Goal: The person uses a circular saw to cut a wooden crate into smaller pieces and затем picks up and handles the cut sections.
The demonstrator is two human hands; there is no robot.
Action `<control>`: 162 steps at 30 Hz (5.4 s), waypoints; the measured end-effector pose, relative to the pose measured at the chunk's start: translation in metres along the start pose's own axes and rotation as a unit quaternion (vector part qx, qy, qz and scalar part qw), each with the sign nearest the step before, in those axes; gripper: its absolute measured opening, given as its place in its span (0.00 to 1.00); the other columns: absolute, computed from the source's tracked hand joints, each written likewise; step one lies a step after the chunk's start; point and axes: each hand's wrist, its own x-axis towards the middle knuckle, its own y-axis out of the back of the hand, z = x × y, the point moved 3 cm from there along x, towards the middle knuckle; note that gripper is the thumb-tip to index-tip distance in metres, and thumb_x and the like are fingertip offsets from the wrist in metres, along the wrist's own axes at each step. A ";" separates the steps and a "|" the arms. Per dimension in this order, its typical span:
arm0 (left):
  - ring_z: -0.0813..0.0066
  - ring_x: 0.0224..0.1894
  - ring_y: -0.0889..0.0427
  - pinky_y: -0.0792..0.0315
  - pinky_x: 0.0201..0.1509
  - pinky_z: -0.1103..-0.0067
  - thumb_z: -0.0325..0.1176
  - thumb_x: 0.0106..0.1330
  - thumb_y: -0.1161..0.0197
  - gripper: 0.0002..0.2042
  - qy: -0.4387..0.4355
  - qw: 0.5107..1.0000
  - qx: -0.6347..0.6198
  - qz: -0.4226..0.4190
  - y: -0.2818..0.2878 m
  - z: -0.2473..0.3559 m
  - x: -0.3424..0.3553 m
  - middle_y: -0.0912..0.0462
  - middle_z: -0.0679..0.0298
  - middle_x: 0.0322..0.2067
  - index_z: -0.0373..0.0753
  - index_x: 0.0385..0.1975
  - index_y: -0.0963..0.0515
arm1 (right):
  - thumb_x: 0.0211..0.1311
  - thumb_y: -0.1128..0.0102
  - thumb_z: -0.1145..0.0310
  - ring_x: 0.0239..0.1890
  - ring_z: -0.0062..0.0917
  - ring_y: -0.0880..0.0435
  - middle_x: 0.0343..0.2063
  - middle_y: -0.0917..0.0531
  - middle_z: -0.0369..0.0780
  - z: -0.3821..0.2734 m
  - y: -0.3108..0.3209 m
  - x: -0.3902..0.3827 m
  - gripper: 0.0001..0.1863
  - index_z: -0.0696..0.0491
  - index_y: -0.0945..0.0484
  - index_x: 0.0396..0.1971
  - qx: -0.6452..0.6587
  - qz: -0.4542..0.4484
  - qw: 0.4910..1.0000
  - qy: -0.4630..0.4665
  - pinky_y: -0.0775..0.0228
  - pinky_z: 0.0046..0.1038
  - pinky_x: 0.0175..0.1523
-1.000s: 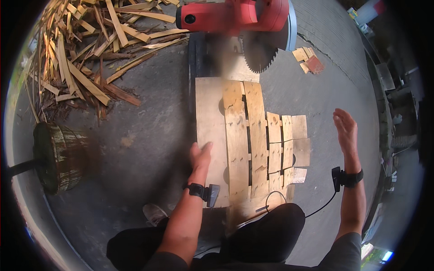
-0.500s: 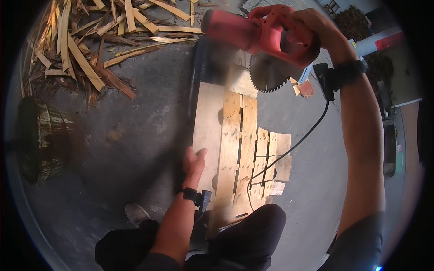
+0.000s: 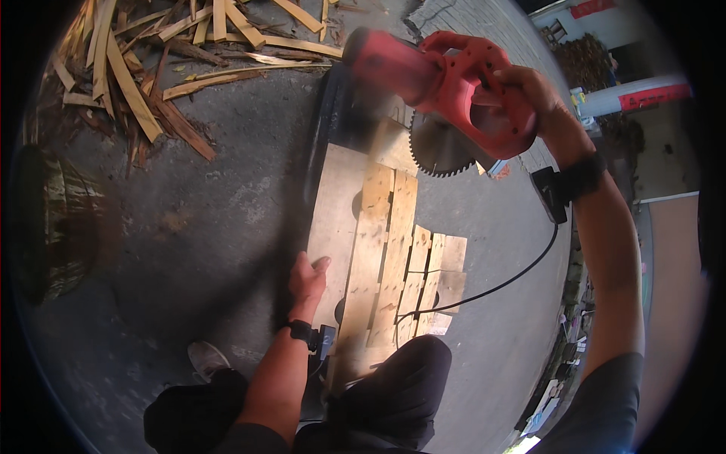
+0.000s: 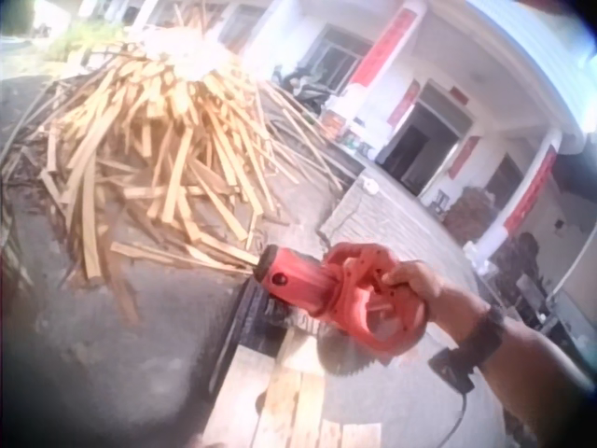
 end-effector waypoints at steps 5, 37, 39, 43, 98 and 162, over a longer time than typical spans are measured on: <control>0.44 0.38 0.25 0.30 0.39 0.62 0.47 0.51 0.37 0.22 0.015 1.000 0.014 -0.012 0.003 -0.001 0.000 0.23 0.45 0.32 0.34 0.32 0.32 | 0.54 0.48 0.70 0.38 0.34 0.19 0.34 0.23 0.44 0.007 0.000 0.004 0.16 0.64 0.31 0.40 -0.015 -0.021 1.000 0.006 0.24 0.33 0.38; 0.47 0.42 0.25 0.30 0.43 0.65 0.43 0.52 0.36 0.20 0.031 0.999 0.032 -0.027 0.011 0.020 0.006 0.23 0.46 0.36 0.32 0.35 0.31 | 0.53 0.48 0.70 0.23 0.21 0.23 0.27 0.22 0.42 0.011 -0.005 0.011 0.16 0.63 0.29 0.40 0.008 -0.014 0.998 0.054 0.26 0.19 0.26; 0.47 0.42 0.25 0.30 0.43 0.65 0.42 0.52 0.36 0.20 0.035 0.998 0.031 -0.029 0.012 0.026 0.008 0.23 0.46 0.36 0.32 0.35 0.31 | 0.53 0.47 0.70 0.22 0.23 0.23 0.25 0.22 0.43 0.017 -0.003 0.016 0.15 0.64 0.29 0.38 0.033 -0.010 0.999 0.035 0.25 0.20 0.26; 0.47 0.42 0.25 0.30 0.43 0.65 0.42 0.52 0.36 0.20 0.035 0.998 0.039 -0.024 0.016 0.033 0.011 0.23 0.46 0.37 0.32 0.35 0.31 | 0.52 0.46 0.70 0.20 0.24 0.23 0.25 0.23 0.43 0.025 -0.009 0.014 0.14 0.64 0.28 0.35 0.045 -0.016 0.997 0.057 0.26 0.21 0.26; 0.51 0.38 0.23 0.30 0.40 0.68 0.40 0.51 0.37 0.16 -0.062 0.995 -0.081 -0.002 0.043 0.075 0.000 0.22 0.49 0.32 0.33 0.31 0.28 | 0.51 0.49 0.75 0.25 0.24 0.24 0.28 0.23 0.41 0.096 -0.054 -0.020 0.15 0.58 0.35 0.41 0.015 0.061 0.993 0.097 0.26 0.26 0.28; 0.50 0.40 0.23 0.31 0.42 0.68 0.37 0.50 0.38 0.16 -0.029 0.994 -0.102 -0.015 0.009 0.033 0.067 0.23 0.47 0.34 0.30 0.32 0.27 | 0.54 0.42 0.67 0.37 0.26 0.20 0.38 0.23 0.45 0.038 -0.030 -0.058 0.27 0.61 0.36 0.52 0.021 0.078 0.960 0.266 0.25 0.26 0.37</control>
